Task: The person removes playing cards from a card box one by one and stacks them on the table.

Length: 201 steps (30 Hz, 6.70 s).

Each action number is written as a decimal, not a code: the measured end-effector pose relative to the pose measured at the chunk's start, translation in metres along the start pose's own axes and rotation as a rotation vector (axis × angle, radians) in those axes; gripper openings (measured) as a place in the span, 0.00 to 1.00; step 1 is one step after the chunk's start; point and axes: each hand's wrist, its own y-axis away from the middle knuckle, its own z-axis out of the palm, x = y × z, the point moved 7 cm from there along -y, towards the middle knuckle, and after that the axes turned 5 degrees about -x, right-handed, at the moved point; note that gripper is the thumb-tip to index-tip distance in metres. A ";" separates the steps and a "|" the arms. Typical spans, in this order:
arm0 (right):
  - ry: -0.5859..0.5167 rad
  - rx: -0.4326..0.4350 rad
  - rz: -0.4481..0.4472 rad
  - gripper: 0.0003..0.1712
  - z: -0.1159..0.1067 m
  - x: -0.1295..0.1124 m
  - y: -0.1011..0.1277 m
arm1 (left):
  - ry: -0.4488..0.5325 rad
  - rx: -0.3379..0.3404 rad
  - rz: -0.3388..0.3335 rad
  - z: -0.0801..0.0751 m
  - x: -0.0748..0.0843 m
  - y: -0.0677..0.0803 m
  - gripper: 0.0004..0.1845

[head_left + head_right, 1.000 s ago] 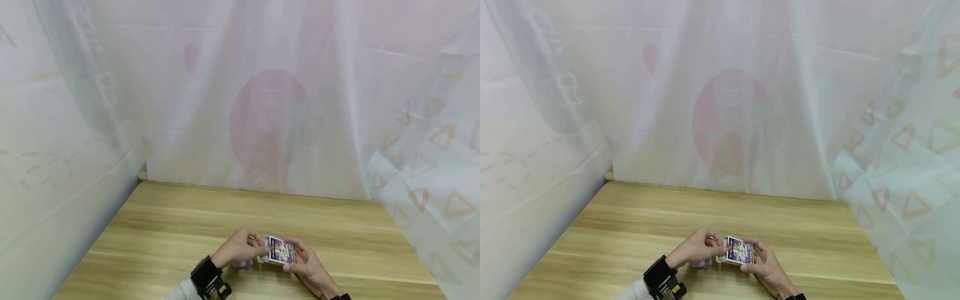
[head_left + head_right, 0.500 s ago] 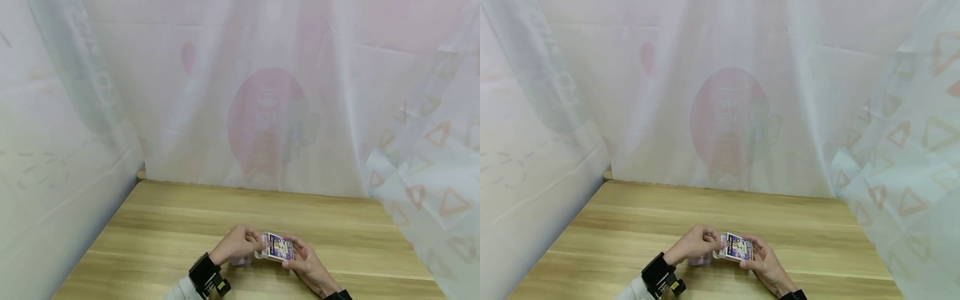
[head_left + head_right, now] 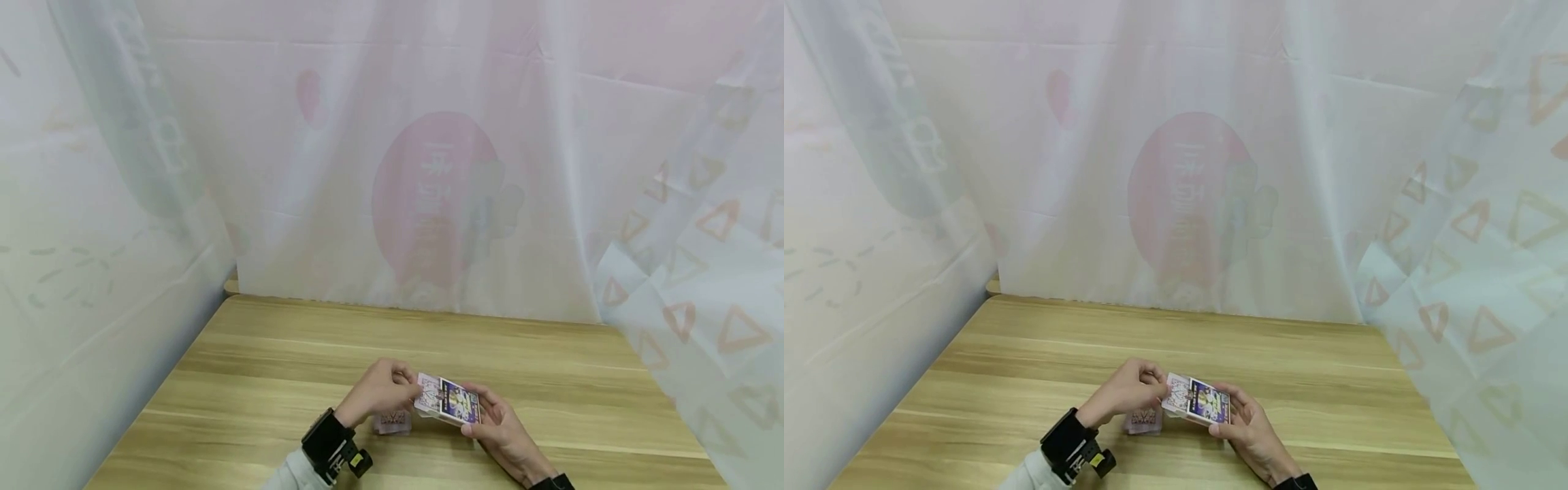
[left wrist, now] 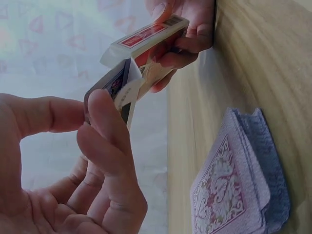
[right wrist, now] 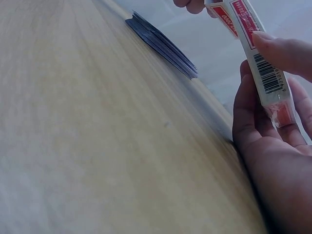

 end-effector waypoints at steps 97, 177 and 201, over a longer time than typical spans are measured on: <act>-0.083 0.037 0.071 0.39 0.005 0.004 -0.003 | -0.117 0.007 0.170 0.015 0.005 -0.001 0.04; -0.007 0.098 -0.001 0.44 0.006 0.002 -0.001 | -0.037 0.294 0.014 -0.062 -0.013 -0.004 0.09; 0.029 0.162 0.021 0.43 -0.003 -0.006 -0.009 | -0.167 0.218 -0.035 -0.072 -0.027 -0.018 0.12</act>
